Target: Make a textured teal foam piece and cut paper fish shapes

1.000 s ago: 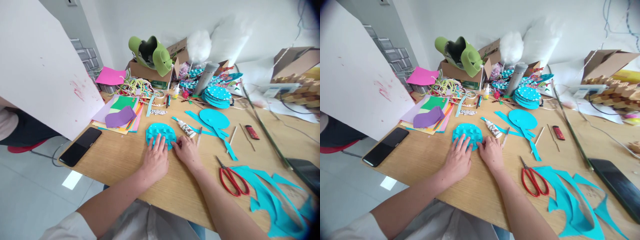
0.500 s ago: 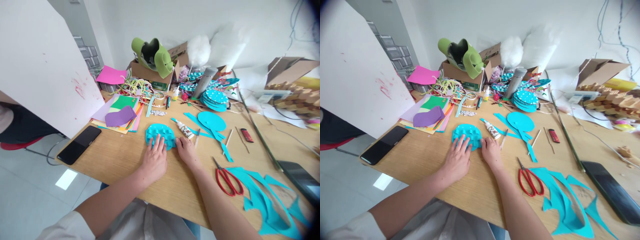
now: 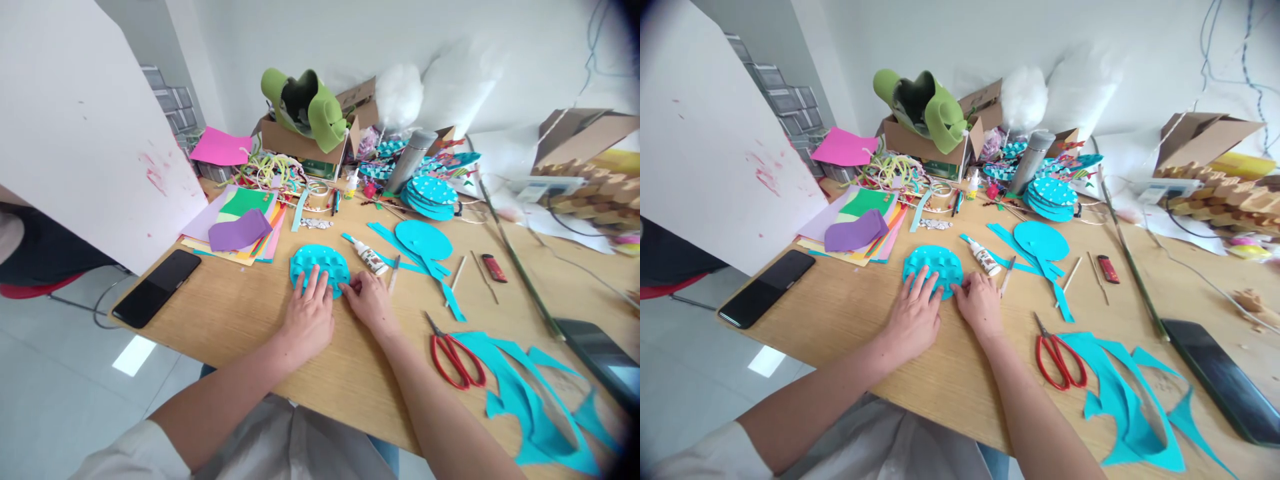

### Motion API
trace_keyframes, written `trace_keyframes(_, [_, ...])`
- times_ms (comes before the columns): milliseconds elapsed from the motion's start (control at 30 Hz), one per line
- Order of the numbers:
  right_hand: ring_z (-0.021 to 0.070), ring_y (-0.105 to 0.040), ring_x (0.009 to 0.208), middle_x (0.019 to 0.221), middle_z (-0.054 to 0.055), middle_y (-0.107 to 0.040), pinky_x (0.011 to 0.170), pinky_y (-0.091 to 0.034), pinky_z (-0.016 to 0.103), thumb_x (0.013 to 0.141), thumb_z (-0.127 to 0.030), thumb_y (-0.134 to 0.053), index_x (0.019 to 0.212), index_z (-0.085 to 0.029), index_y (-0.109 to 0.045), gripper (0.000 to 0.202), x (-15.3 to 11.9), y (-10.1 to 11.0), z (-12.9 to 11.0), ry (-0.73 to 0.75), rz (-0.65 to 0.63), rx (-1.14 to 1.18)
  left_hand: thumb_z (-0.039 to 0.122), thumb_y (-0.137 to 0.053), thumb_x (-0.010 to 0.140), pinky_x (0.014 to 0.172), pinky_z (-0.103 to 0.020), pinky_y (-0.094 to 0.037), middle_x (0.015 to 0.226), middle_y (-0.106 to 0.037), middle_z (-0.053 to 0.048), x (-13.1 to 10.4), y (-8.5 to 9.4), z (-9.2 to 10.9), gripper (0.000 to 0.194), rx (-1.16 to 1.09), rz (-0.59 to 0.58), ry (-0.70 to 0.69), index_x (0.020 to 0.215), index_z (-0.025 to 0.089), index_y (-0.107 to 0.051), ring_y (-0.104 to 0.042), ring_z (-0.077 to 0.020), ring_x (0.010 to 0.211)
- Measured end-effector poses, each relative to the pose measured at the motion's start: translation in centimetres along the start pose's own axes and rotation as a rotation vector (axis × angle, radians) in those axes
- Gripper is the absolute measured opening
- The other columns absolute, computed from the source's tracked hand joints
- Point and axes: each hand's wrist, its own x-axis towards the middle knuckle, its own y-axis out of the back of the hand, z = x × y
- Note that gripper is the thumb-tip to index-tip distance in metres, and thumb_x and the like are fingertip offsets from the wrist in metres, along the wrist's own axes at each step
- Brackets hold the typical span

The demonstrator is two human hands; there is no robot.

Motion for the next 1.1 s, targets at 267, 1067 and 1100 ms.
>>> trace_keyframes(267, [0.0212, -0.055, 0.074, 0.074, 0.006, -0.063, 0.071, -0.041, 0.034, 0.087, -0.048, -0.047, 0.07, -0.022, -0.052, 0.032, 0.2, 0.2, 0.0, -0.003, 0.008, 0.089, 0.028, -0.05, 0.085, 0.114, -0.055, -0.019, 0.146, -0.041, -0.018, -0.4, -0.2, -0.1, 0.047, -0.011, 0.076, -0.004, 0.127, 0.009, -0.056, -0.017, -0.034, 0.143])
trace_keyframes(1067, [0.0252, -0.056, 0.079, 0.075, 0.005, -0.063, 0.072, -0.04, 0.036, 0.084, -0.044, -0.054, 0.07, -0.024, -0.047, 0.026, -0.2, 0.1, -0.5, 0.035, 0.062, 0.004, 0.027, -0.039, 0.096, 0.111, -0.053, -0.03, 0.143, -0.042, -0.014, -2.8, 2.5, -4.1, 0.039, -0.072, 0.311, 0.21, 0.131, 0.018, -0.053, -0.024, -0.0301, 0.14])
trace_keyframes(1100, [0.0253, -0.056, 0.08, 0.075, 0.005, -0.063, 0.072, -0.04, 0.036, 0.085, -0.045, -0.054, 0.07, -0.024, -0.048, 0.027, -0.2, 0.1, -0.5, 0.035, 0.06, 0.01, 0.026, -0.04, 0.096, 0.111, -0.054, -0.03, 0.142, -0.041, -0.014, -3.0, 2.5, -4.4, 0.038, -0.059, 0.326, 0.23, 0.13, 0.018, -0.054, -0.023, -0.0309, 0.14])
